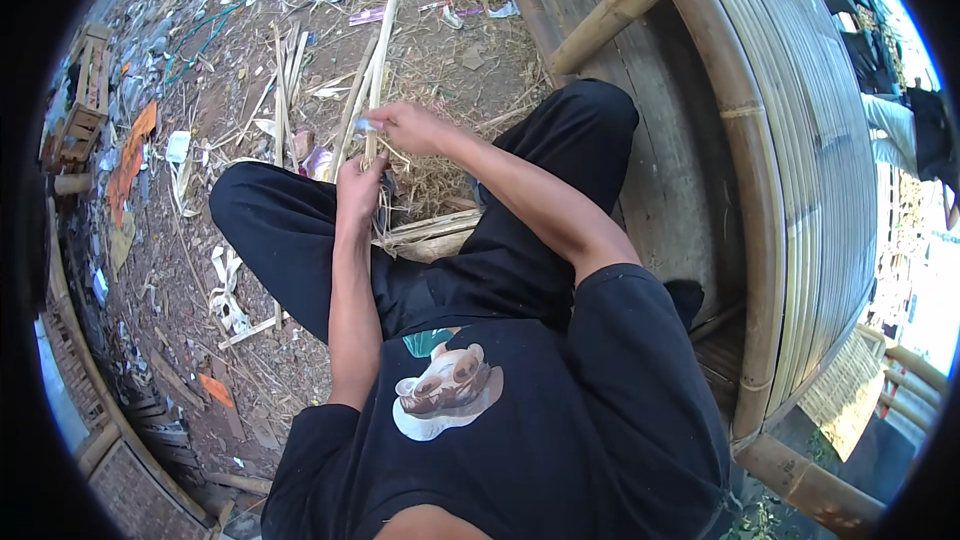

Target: The person shaves a thin strip of bamboo by repeatedly drawing a small blade along its length to remove fibers.

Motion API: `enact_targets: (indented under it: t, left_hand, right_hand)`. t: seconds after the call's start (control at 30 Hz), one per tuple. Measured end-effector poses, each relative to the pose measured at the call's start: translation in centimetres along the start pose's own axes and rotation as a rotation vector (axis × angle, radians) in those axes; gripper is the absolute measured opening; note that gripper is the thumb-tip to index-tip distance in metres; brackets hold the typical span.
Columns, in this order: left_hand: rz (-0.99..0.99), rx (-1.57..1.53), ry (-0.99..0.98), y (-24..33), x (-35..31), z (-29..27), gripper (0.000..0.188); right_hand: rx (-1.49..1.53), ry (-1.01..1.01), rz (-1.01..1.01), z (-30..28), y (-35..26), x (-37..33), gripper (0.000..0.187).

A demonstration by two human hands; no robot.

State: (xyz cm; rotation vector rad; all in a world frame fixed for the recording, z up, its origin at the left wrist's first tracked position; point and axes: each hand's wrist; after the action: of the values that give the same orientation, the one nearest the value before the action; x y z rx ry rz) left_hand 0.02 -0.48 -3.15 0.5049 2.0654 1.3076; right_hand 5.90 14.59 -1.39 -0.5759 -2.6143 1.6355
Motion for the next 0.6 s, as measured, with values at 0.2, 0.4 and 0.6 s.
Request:
enact_targets:
  t: [0.2, 0.4, 0.6]
  left_hand:
    - [0.026, -0.017, 0.047, -0.5, 1.0, -0.2, 0.026]
    - [-0.039, 0.014, 0.046, 0.2, 0.2, 0.0, 0.030]
    - [-0.072, 0.003, 0.001, 2.5, -0.8, -0.3, 0.024]
  right_hand:
    - [0.131, -0.179, -0.091, 0.4, -0.6, 0.2, 0.033]
    - [0.225, -0.012, 0.039, -2.9, -0.7, 2.0, 0.035]
    - [0.105, 0.009, 0.097, -2.8, -0.9, 3.0, 0.027]
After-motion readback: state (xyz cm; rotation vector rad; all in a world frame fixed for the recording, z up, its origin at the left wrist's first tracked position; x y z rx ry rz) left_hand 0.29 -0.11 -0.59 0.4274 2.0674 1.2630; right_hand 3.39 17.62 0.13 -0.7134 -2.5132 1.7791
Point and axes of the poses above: each hand's wrist, its own x-axis towards the middle knuckle, its own z-axis out of the palm, y = z × x, and after that the axes turned 3 degrees about z, right-handed
